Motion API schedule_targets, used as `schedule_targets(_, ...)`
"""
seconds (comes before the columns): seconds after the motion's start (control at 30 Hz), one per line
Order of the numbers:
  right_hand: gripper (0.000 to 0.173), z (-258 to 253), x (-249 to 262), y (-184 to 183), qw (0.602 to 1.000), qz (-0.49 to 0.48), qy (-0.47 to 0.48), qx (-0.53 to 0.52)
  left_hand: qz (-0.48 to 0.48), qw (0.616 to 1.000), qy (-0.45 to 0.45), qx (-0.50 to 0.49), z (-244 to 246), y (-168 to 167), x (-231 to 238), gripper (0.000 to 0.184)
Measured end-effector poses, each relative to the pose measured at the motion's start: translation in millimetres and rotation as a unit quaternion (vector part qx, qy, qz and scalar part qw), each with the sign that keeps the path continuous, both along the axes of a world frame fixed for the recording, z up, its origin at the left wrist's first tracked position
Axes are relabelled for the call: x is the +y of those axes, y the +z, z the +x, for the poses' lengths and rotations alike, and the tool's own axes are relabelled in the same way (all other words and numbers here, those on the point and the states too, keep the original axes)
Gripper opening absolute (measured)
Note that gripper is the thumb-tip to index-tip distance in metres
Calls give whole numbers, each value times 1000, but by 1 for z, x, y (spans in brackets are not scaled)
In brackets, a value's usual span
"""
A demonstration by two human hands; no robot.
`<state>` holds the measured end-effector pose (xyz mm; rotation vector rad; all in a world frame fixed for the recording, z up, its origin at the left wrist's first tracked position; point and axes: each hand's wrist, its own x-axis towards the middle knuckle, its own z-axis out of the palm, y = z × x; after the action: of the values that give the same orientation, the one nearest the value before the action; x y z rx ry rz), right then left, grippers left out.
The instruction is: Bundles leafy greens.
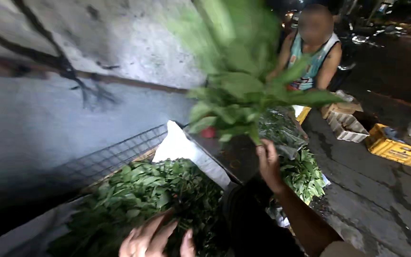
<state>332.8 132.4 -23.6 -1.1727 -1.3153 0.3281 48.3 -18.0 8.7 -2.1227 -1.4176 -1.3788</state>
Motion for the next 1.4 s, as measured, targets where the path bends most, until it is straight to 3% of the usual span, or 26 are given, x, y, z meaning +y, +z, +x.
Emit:
schedule_targets(0.1, 41, 35, 11, -45, 981, -154, -66, -102, -18, 999, 19, -19, -7, -10, 2, 30)
schedule_targets(0.23, 48, 61, 9, -93, 890, -389, -107, -212, -66, 995, 51, -52, -24, -19, 9, 32)
schedule_targets(0.3, 48, 57, 9, -96, 867, -422, -108, -241, -86, 992, 62, -74, -32, -24, 13, 32)
schedule_targets(0.37, 44, 45, 5, -82, 880, -389, -103, -252, -99, 988, 69, -92, -40, -29, 15, 32)
schedule_targets(0.47, 39, 27, 6, -53, 948, -191, -134, -218, -107, 987, 73, -96, -46, -34, 18, 33)
schedule_targets(0.63, 35, 29, 33, 10, 979, -34, -168, -108, -109, 986, 70, -101, -52, -46, 20, 30)
schedule_targets(0.73, 40, 46, 48, 43, 969, -49, -197, -139, -117, 985, 77, -98, -58, -50, 21, 31)
schedule_targets(0.8, 41, 60, 58, 53, 945, -115, -227, -205, -133, 982, 86, -104, -61, -49, 21, 32)
schedule_targets(0.93, 47, 80, 72, 47, 809, -393, -195, -391, -169, 970, 104, -137, -76, -45, 24, 31)
schedule_targets(1.0, 48, 81, 75, 38, 782, -427, -186, -414, -177, 966, 122, -147, -87, -40, 27, 30)
schedule_targets(1.1, 46, 79, 74, 37, 794, -378, -223, -421, -175, 960, 138, -171, -111, -36, 31, 32)
schedule_targets(1.23, 49, 47, 66, 47, 860, -218, -234, -398, -127, 947, 146, -256, -142, -21, 35, 32)
schedule_targets(1.3, 45, 13, 63, 49, 889, -144, -166, -403, -107, 921, 152, -343, -153, -15, 35, 26)
schedule_targets(1.4, 40, -58, 66, 36, 900, -110, 42, -419, -51, 879, 148, -450, -172, -16, 39, 14)
